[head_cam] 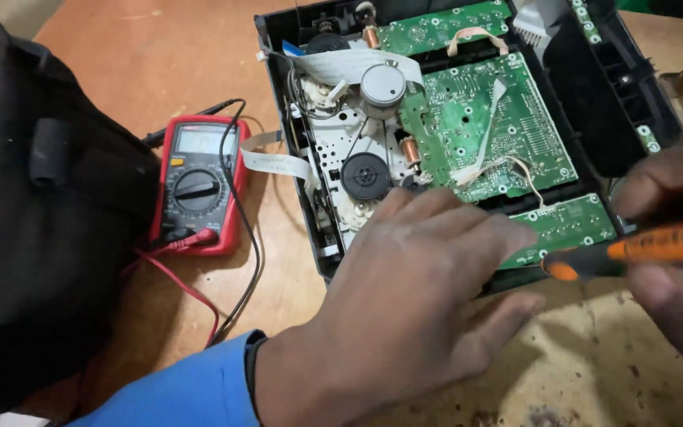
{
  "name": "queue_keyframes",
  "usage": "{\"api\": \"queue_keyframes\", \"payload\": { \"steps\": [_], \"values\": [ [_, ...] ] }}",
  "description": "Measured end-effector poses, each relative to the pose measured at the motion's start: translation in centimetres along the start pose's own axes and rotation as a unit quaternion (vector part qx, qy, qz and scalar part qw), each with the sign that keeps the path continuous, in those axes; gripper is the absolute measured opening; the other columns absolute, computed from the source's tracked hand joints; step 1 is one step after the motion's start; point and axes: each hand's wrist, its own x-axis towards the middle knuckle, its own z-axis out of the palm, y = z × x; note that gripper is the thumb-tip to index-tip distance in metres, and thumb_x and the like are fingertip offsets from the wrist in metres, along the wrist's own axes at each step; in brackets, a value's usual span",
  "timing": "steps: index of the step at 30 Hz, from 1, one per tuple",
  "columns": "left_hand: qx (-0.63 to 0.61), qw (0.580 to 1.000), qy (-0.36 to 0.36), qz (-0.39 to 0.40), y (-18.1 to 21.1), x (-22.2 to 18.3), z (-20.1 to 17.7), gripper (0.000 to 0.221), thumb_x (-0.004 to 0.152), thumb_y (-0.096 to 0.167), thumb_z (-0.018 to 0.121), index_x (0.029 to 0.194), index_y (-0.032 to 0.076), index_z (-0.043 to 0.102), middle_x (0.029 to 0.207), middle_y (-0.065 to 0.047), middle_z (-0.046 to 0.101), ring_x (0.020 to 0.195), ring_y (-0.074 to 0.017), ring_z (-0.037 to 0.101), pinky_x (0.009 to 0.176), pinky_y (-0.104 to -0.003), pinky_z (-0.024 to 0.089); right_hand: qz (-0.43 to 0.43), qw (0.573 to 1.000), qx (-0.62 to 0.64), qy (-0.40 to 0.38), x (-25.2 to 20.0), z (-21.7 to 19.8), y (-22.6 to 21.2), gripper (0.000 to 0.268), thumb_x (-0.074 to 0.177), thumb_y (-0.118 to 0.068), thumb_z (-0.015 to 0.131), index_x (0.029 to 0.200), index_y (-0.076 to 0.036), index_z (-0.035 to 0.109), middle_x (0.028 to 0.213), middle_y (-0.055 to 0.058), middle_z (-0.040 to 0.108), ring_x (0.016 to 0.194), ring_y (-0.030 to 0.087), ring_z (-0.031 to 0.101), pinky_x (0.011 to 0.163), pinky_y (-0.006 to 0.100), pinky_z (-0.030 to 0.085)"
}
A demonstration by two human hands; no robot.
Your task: Adjusting and repairing the internal mechanical and electronic components of a device using a screwdriver.
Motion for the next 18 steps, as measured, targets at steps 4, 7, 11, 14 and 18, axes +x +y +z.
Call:
{"api": "queue_keyframes", "payload": {
  "steps": [4, 7, 11, 14, 18],
  "values": [
    [-0.040, 0.999, 0.022, 0.029, -0.1, -0.3, -0.3, 0.025, 0.091, 0.009, 0.064, 0.115, 0.012, 0.059, 0.101, -0.008, 0.073, 0.089, -0.0328, 0.062, 0.074, -0.046, 0.044, 0.116, 0.992, -0.056, -0.013, 0.6, 0.1, -3.1, 0.060, 0.076, -0.051, 0.066, 0.109, -0.002, 0.071, 0.069, 0.015, 0.061, 0.057, 0.025, 0.056, 0.054, 0.038, 0.040],
    [-0.047, 0.996, 0.030, 0.066, -0.2, -0.1, -0.2, 0.049, 0.071, 0.000, 0.066, 0.118, 0.010, 0.057, 0.101, -0.011, 0.069, 0.087, -0.0353, 0.057, 0.073, -0.045, 0.043, 0.101, 0.989, -0.106, -0.038, 1.1, -0.3, -4.4, 0.055, 0.080, -0.056, 0.058, 0.106, -0.008, 0.067, 0.064, 0.011, 0.059, 0.053, 0.023, 0.055, 0.053, 0.037, 0.040],
    [-0.090, 0.991, 0.056, 0.079, 0.4, 0.7, -0.6, 0.022, 0.088, 0.004, 0.052, 0.109, 0.007, 0.059, 0.113, -0.011, 0.074, 0.094, -0.0346, 0.070, 0.086, -0.045, 0.052, 0.075, 0.965, -0.227, -0.104, 1.6, -2.1, -5.3, 0.049, 0.089, -0.069, 0.042, 0.098, -0.024, 0.059, 0.055, 0.001, 0.055, 0.046, 0.019, 0.052, 0.053, 0.035, 0.039],
    [-0.096, 0.992, 0.068, 0.040, 1.5, 1.5, -0.7, 0.012, 0.096, 0.015, 0.058, 0.105, 0.007, 0.061, 0.104, -0.008, 0.073, 0.092, -0.0286, 0.072, 0.083, -0.040, 0.055, 0.057, 0.939, -0.308, -0.145, 2.1, -4.0, -6.5, 0.050, 0.095, -0.079, 0.032, 0.092, -0.034, 0.054, 0.049, -0.006, 0.053, 0.041, 0.016, 0.050, 0.052, 0.033, 0.039],
    [0.000, 0.992, -0.114, -0.045, 3.3, 4.3, -2.6, 0.039, 0.065, 0.012, 0.059, 0.103, 0.012, 0.067, 0.088, -0.009, 0.079, 0.077, -0.0368, 0.076, 0.061, -0.044, 0.055, 0.184, 0.898, -0.269, -0.296, 3.7, -7.2, -11.6, 0.030, 0.091, -0.060, 0.032, 0.115, -0.044, 0.041, 0.063, -0.002, 0.067, 0.062, 0.016, 0.063, 0.066, 0.036, 0.044]
  ]
}}
